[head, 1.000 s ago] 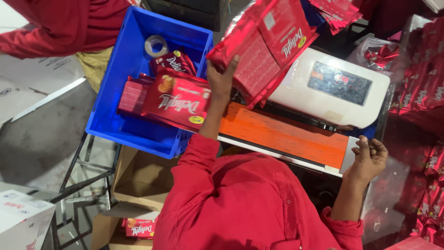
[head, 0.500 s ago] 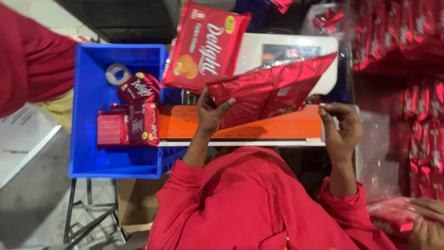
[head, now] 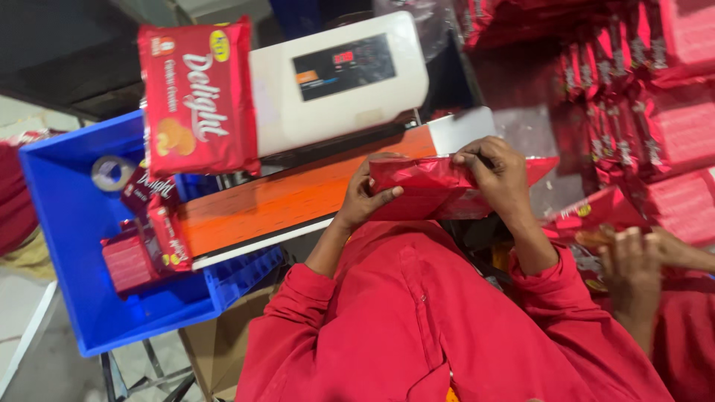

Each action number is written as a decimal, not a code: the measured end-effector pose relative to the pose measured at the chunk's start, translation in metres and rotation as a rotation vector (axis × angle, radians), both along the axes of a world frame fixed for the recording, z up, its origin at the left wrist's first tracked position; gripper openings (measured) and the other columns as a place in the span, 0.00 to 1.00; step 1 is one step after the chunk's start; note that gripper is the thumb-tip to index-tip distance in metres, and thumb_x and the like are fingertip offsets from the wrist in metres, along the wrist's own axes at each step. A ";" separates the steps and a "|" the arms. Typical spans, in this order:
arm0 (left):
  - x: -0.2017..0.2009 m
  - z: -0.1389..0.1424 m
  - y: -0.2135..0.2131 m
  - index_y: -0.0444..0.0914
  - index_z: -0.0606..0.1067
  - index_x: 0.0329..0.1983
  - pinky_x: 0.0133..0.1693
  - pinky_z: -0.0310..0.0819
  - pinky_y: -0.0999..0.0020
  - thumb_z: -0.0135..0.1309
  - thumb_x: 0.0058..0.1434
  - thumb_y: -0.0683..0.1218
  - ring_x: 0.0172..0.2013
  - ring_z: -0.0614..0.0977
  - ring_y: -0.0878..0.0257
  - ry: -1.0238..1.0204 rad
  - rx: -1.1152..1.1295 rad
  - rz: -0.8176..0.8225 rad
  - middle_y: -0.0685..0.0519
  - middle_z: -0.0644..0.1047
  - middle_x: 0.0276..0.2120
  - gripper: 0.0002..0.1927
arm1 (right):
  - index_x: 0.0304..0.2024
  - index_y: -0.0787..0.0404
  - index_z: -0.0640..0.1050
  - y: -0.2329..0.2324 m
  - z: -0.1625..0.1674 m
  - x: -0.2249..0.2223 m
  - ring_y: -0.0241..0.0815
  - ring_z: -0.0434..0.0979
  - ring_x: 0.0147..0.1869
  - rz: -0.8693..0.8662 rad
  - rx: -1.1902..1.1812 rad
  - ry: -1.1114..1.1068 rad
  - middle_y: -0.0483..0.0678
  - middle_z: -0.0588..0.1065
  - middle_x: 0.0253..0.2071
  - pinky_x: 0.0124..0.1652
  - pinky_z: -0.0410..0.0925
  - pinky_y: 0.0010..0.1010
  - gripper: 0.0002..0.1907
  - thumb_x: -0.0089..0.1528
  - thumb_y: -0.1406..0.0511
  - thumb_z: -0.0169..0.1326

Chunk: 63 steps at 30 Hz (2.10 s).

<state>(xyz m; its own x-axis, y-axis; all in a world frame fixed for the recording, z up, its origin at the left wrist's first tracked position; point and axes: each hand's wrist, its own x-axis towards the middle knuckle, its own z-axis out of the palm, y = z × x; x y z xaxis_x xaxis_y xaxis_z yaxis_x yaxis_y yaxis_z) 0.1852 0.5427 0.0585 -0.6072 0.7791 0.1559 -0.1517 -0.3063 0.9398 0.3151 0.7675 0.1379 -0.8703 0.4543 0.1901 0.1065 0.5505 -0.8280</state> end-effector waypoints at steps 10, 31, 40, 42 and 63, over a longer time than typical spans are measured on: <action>0.055 -0.033 0.140 0.36 0.76 0.46 0.58 0.76 0.66 0.55 0.72 0.41 0.52 0.82 0.61 0.152 0.116 0.104 0.48 0.81 0.47 0.04 | 0.37 0.70 0.80 0.085 -0.035 0.093 0.38 0.79 0.42 -0.201 -0.058 0.020 0.49 0.79 0.37 0.45 0.70 0.27 0.04 0.63 0.78 0.54; 0.035 -0.173 0.258 0.36 0.71 0.31 0.30 0.59 0.70 0.48 0.75 0.53 0.28 0.63 0.70 -0.283 -0.411 0.488 0.61 0.65 0.24 0.19 | 0.45 0.59 0.84 0.221 -0.178 0.006 0.38 0.78 0.43 0.157 -0.074 -0.231 0.48 0.79 0.41 0.42 0.72 0.31 0.08 0.63 0.67 0.64; 0.027 -0.172 0.256 0.34 0.77 0.37 0.36 0.70 0.72 0.47 0.75 0.53 0.30 0.75 0.69 -0.406 -0.237 0.437 0.56 0.78 0.28 0.20 | 0.50 0.52 0.85 0.221 -0.187 0.028 0.48 0.75 0.46 0.332 0.485 -0.019 0.50 0.74 0.42 0.44 0.71 0.37 0.17 0.61 0.73 0.59; 0.021 -0.165 0.257 0.33 0.81 0.41 0.39 0.74 0.73 0.48 0.71 0.55 0.32 0.81 0.68 -0.388 -0.293 0.406 0.53 0.82 0.31 0.21 | 0.50 0.50 0.85 0.223 -0.190 0.030 0.48 0.75 0.45 0.351 0.524 -0.023 0.49 0.74 0.41 0.43 0.71 0.37 0.17 0.60 0.72 0.59; -0.033 -0.146 0.262 0.35 0.84 0.40 0.34 0.79 0.65 0.62 0.60 0.47 0.28 0.84 0.61 0.257 -0.906 -0.222 0.47 0.84 0.31 0.11 | 0.47 0.62 0.79 0.266 -0.198 0.062 0.55 0.76 0.50 0.308 0.353 -0.086 0.53 0.75 0.44 0.50 0.69 0.42 0.10 0.63 0.69 0.60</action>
